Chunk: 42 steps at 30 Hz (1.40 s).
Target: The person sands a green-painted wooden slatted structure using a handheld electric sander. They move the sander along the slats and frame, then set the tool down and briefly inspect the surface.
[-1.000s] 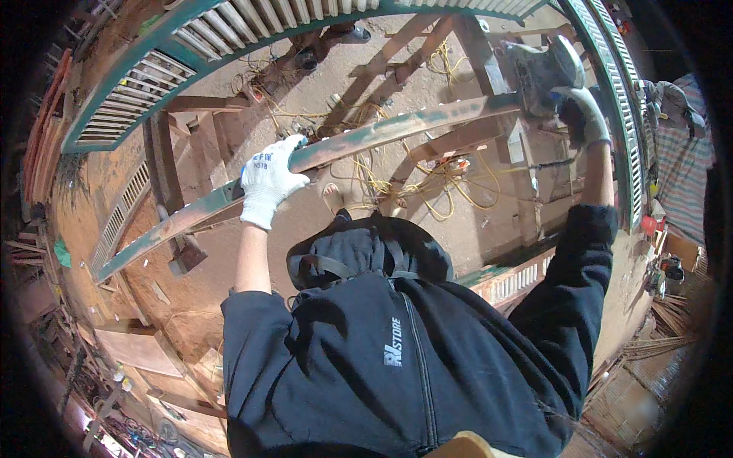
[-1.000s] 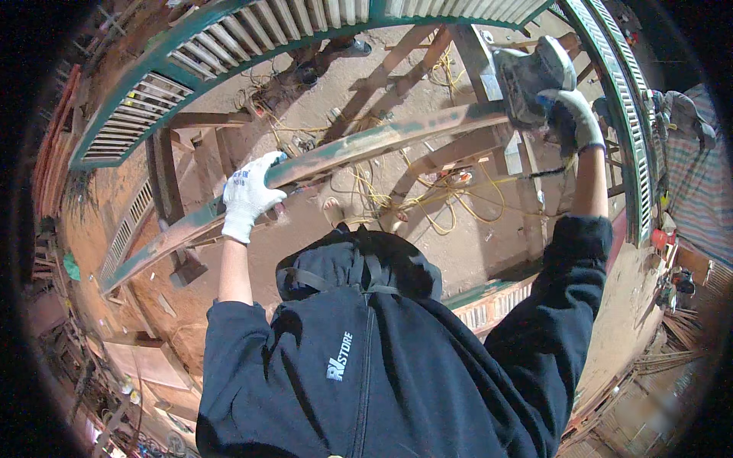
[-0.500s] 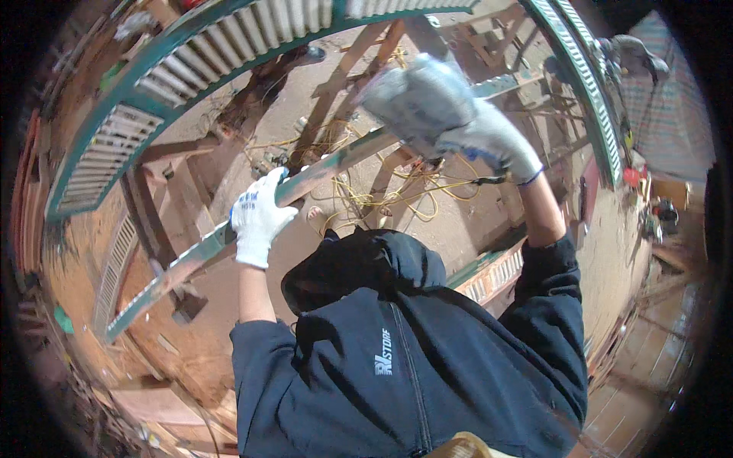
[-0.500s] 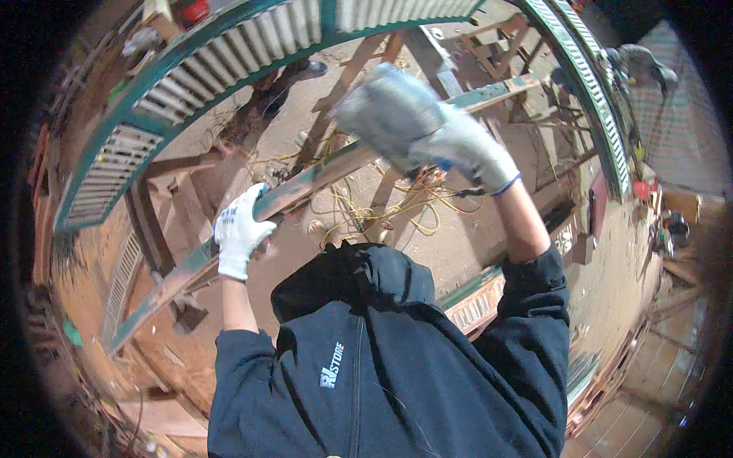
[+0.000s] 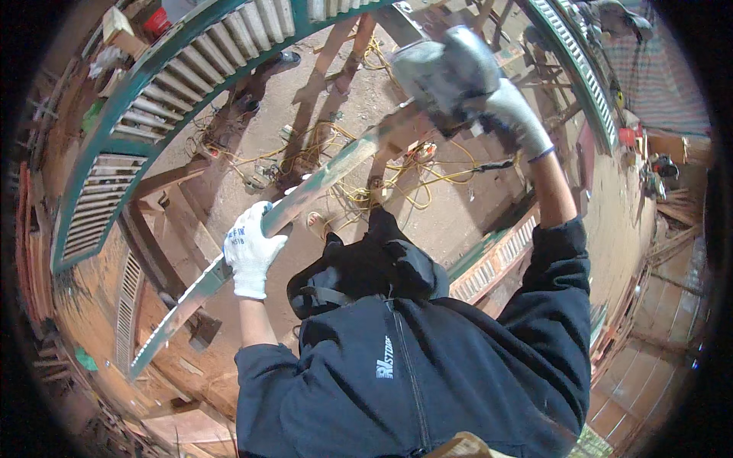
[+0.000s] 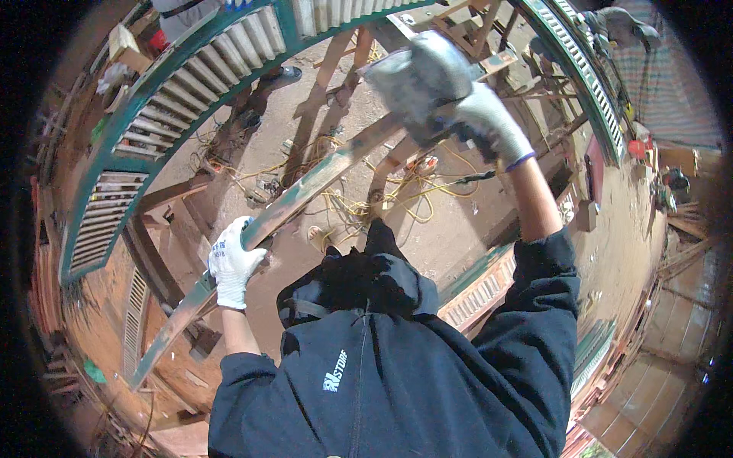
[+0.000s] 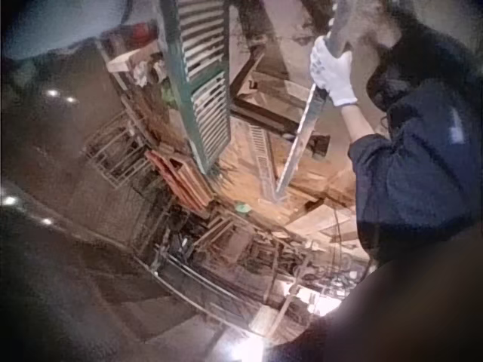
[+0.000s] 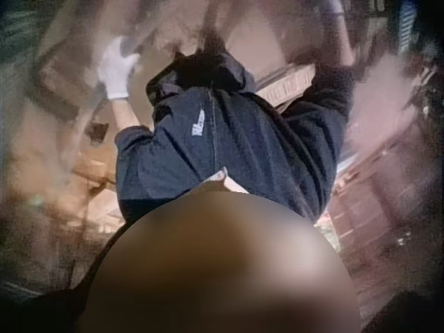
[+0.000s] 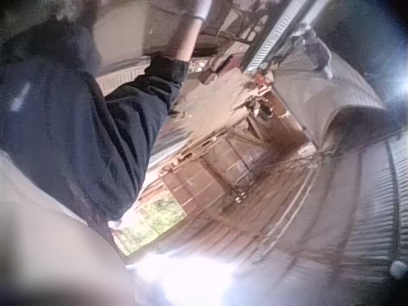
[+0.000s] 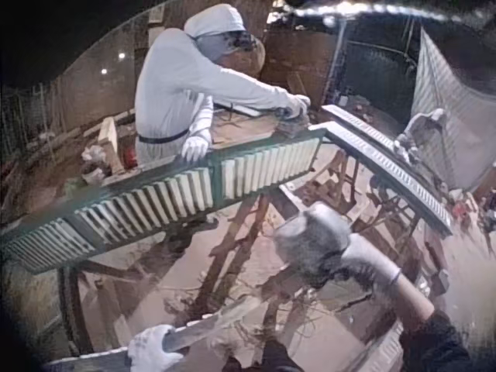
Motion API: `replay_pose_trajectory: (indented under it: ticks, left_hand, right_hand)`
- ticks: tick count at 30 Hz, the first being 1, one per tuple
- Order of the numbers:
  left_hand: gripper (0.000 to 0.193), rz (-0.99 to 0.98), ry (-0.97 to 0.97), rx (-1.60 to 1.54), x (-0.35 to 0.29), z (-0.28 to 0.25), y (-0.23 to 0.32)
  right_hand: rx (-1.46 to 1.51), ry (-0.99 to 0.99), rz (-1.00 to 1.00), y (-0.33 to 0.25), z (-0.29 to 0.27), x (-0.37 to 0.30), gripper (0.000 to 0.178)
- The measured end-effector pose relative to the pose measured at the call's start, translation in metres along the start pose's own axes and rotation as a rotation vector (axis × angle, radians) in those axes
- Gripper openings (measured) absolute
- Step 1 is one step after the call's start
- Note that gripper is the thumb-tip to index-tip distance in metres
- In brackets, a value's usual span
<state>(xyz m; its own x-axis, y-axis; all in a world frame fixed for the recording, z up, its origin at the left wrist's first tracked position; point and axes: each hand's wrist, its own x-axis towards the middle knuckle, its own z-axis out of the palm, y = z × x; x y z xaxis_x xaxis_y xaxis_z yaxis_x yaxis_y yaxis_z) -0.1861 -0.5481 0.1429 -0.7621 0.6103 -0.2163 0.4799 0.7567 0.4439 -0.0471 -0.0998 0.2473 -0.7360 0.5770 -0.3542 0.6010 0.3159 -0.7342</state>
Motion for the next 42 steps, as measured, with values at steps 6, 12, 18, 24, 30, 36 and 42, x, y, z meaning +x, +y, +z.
replay_pose_trajectory:
  ticks: [6, 12, 18, 24, 30, 36, 42]
  left_hand:
    - [0.061, 0.012, 0.013, 0.002, -0.001, 0.0, 0.0]
    - [0.061, 0.003, 0.001, 0.021, 0.0, 0.001, 0.002]
    - [0.06, 0.033, 0.036, 0.014, -0.002, 0.004, -0.005]
    - [0.052, 0.023, 0.059, 0.058, 0.002, 0.007, 0.001]
    - [0.052, 0.03, 0.042, 0.021, 0.0, 0.002, 0.002]
    - [0.057, -0.005, 0.045, 0.011, 0.0, 0.007, -0.002]
    - [0.053, 0.022, 0.059, 0.03, -0.001, 0.01, -0.008]
  right_hand:
    - [0.393, 0.204, 0.012, 0.028, -0.054, 0.042, 0.035]
    - [-0.092, 0.08, 0.001, -0.001, -0.016, 0.014, 0.026]
    - [-0.218, -0.065, -0.424, -0.037, 0.076, -0.04, 0.057]
    - [-0.304, -0.378, -0.275, -0.071, 0.124, -0.066, 0.075]
    - [-0.206, -0.221, -0.398, -0.049, 0.075, -0.026, 0.062]
    - [-0.205, -0.059, 0.068, -0.04, 0.023, 0.012, 0.053]
    - [-0.121, -0.168, -0.236, -0.055, 0.074, -0.017, 0.039]
